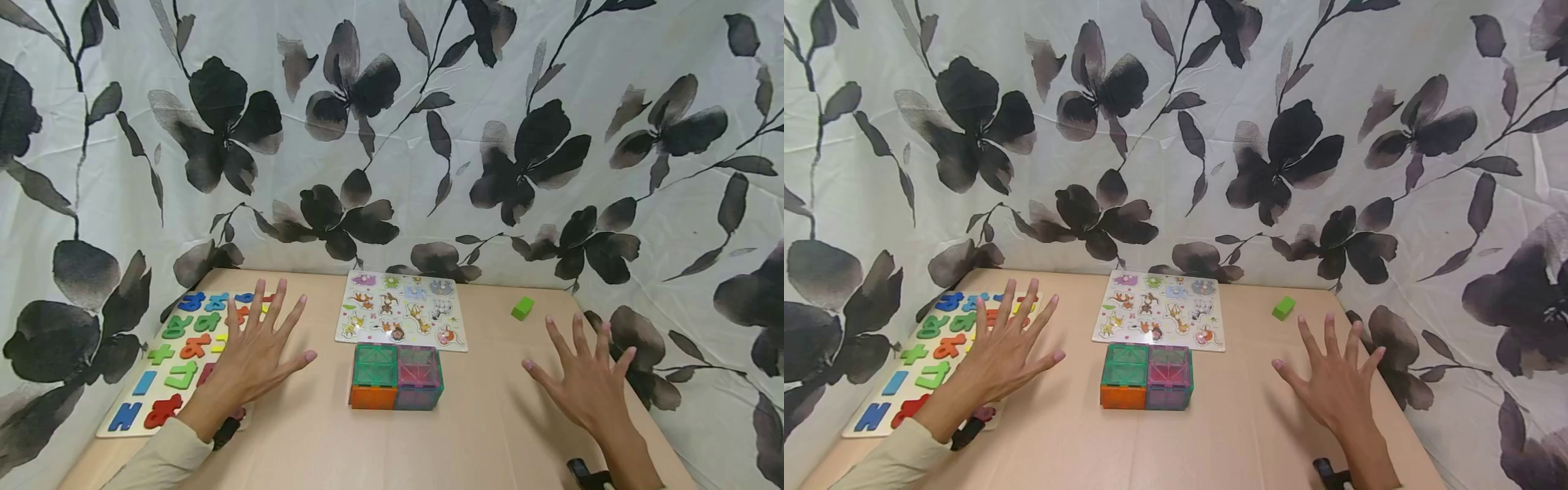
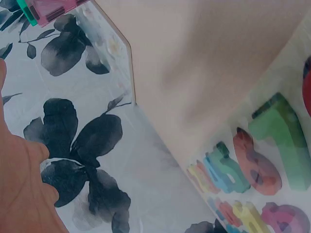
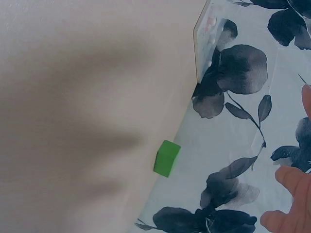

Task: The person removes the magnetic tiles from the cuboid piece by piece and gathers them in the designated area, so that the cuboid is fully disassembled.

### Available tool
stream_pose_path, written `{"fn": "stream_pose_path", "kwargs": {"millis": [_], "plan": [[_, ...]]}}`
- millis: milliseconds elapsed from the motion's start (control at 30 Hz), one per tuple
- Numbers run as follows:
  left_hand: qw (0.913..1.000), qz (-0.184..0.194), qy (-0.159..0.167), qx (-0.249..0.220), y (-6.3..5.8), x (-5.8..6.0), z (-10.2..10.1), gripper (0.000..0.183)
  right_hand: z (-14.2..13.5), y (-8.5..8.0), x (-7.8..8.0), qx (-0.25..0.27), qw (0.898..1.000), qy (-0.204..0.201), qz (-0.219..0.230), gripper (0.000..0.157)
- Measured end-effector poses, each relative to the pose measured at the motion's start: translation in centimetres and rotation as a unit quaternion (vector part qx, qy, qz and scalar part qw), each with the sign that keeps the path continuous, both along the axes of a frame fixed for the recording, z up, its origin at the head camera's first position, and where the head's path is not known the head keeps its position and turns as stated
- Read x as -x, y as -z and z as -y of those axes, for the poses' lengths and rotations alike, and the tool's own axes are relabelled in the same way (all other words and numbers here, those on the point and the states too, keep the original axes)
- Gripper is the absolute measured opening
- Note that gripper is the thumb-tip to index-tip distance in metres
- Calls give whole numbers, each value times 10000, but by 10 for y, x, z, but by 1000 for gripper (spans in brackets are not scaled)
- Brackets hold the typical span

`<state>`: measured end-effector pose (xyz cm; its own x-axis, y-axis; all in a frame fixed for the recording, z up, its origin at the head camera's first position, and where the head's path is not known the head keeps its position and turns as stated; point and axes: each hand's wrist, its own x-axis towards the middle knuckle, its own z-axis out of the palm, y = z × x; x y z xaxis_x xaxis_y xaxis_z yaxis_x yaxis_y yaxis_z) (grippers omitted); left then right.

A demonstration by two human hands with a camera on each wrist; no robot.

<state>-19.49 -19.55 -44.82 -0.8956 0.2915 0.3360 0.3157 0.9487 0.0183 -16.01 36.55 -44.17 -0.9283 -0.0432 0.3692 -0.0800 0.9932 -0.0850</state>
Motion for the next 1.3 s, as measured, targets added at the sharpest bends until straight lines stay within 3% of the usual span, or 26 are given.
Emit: {"fn": "stream_pose_path", "kwargs": {"millis": [133,300,433,567,733,900,967,1100,1300], "plan": [[10000,74,12,-2,1,0,-3,100,1,2,2,23,10000,-28,7,96],[9985,464,130,-267,1,1,-11,98,16,3,4,218,9996,-164,107,94],[9939,737,413,-708,2,-1,-24,92,38,4,4,800,9949,-451,408,89],[9845,1001,757,-1223,6,-5,-42,87,65,10,6,1611,9796,-930,763,82],[9610,1407,1301,-1991,15,-8,-61,89,96,23,7,2576,9430,-1511,1469,78],[9249,1838,1782,-2812,24,-8,-74,87,114,32,13,3393,8902,-2181,2118,78],[9143,1918,1877,-3034,27,-7,-78,85,118,34,17,3654,8692,-2426,2284,79],[9055,1866,1993,-3249,32,-5,-84,81,121,39,24,3945,8396,-2706,2575,80],[8980,1936,2016,-3399,36,-4,-87,79,118,46,29,4286,8103,-2903,2747,75]]}}
